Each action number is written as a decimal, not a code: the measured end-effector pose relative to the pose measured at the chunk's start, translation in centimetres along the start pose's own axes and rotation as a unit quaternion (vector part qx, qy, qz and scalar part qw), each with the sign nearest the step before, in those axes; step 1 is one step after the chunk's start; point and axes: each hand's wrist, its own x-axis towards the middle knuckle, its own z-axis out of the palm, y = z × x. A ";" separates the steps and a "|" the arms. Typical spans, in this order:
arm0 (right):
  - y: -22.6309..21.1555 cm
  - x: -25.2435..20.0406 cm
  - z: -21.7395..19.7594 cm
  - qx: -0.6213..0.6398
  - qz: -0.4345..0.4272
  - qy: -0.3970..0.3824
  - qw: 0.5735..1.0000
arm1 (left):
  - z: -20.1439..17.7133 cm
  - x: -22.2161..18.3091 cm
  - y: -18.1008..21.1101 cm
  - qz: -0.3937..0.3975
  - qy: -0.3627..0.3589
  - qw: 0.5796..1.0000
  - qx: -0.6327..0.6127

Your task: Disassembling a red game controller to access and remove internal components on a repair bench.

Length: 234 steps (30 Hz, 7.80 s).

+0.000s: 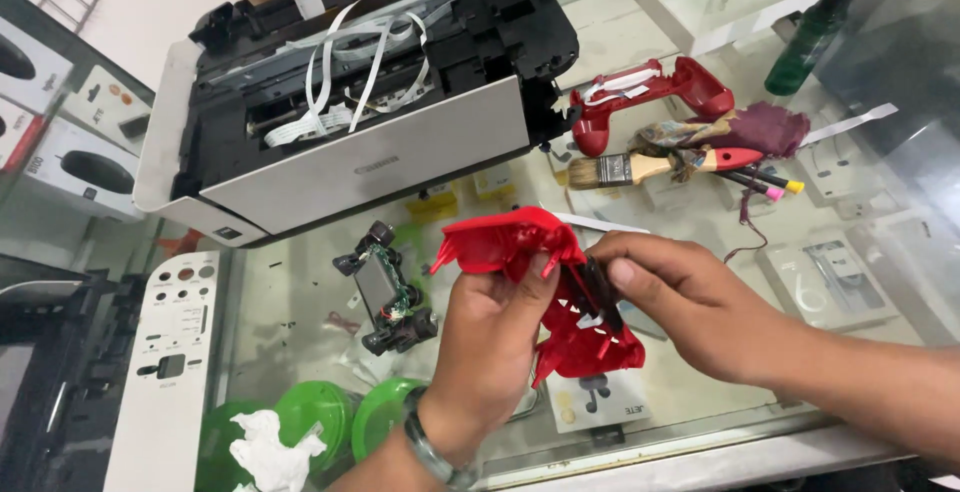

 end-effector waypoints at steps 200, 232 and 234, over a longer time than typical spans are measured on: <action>-3.0 -2.7 -1.3 -0.282 -0.342 0.103 0.890 | 1.6 -2.3 2.6 0.090 -0.155 0.976 0.126; -2.8 -4.4 -2.2 -0.413 -0.085 0.057 0.905 | 0.1 -1.5 1.3 0.249 -0.112 0.899 0.342; -3.0 -4.3 -2.1 -0.408 -0.050 0.073 0.909 | 0.3 -1.1 1.5 0.252 -0.121 0.894 0.350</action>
